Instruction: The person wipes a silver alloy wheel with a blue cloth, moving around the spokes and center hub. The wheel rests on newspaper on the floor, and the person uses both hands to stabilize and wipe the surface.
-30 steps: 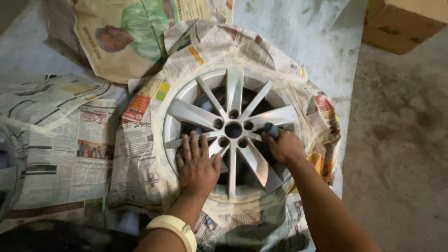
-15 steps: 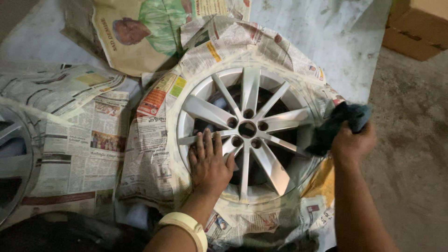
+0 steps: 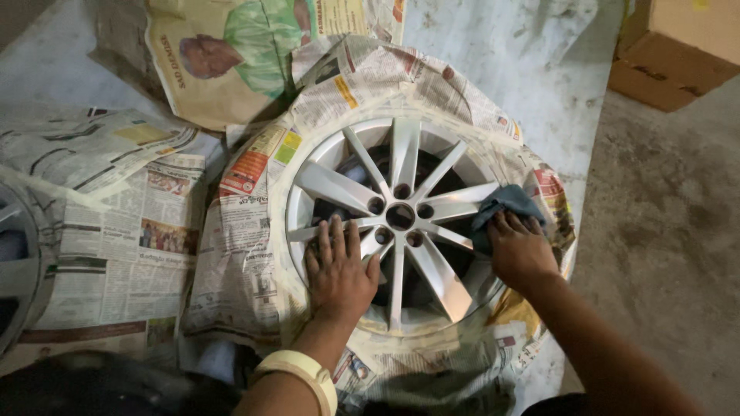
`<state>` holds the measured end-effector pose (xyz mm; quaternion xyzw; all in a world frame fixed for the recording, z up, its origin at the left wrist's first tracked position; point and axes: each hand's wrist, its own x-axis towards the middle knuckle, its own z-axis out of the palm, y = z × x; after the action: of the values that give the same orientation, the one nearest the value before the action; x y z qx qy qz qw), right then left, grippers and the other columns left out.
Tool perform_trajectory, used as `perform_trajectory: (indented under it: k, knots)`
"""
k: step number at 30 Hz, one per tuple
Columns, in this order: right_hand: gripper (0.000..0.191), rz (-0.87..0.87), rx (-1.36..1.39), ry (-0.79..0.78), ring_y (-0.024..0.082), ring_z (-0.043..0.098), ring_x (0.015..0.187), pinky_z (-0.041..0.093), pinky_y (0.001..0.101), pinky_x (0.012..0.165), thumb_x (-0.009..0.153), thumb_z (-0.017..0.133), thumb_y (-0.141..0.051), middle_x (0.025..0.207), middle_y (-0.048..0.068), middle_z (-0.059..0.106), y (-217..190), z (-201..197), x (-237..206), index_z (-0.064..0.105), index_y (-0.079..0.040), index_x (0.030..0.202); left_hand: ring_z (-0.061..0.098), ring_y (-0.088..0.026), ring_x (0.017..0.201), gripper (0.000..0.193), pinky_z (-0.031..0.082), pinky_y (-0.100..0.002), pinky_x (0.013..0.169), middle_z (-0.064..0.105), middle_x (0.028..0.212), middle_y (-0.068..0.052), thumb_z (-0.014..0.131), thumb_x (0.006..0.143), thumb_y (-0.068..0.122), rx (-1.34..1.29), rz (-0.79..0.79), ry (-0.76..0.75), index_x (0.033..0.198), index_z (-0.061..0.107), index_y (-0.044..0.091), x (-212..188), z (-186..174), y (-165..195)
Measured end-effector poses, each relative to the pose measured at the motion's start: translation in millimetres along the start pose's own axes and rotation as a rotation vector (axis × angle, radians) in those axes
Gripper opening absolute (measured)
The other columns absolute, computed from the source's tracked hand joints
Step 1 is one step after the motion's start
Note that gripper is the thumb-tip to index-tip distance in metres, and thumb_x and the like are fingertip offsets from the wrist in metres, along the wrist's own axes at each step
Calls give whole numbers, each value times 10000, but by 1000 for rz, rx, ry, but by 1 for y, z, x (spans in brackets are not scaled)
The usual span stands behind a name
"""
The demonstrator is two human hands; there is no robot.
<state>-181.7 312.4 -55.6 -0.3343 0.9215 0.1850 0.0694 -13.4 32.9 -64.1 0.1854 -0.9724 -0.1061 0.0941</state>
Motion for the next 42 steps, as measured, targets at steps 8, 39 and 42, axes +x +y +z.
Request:
perform_trajectory:
  k: [8, 39, 42]
  knots:
    - [421, -130, 103, -202, 224, 532, 1357, 340, 487, 1182, 890, 529, -201, 1389, 51, 622, 5, -15, 20, 641, -170, 1294, 257, -378, 1508, 750, 247, -611, 1150, 331, 1623, -172, 552, 907, 507, -15, 10, 20, 1513, 436, 80, -2, 5, -1]
    - [449, 340, 572, -108, 403, 695, 1045, 529, 502, 947, 809, 626, -245, 1082, 229, 726, -63, -34, 33, 625, -45, 1210, 247, -374, 1503, 758, 272, -615, 1119, 312, 1620, -178, 536, 914, 515, 22, -5, -38, 1522, 403, 82, 1, 1, 6]
    - [414, 376, 615, 40, 389, 676, 1107, 501, 504, 1011, 812, 662, -296, 1127, 201, 726, -88, -36, 31, 668, -46, 1142, 251, -378, 1503, 756, 272, -615, 1125, 316, 1616, -181, 539, 909, 512, 26, 2, -17, 1518, 410, 83, 1, 2, 5]
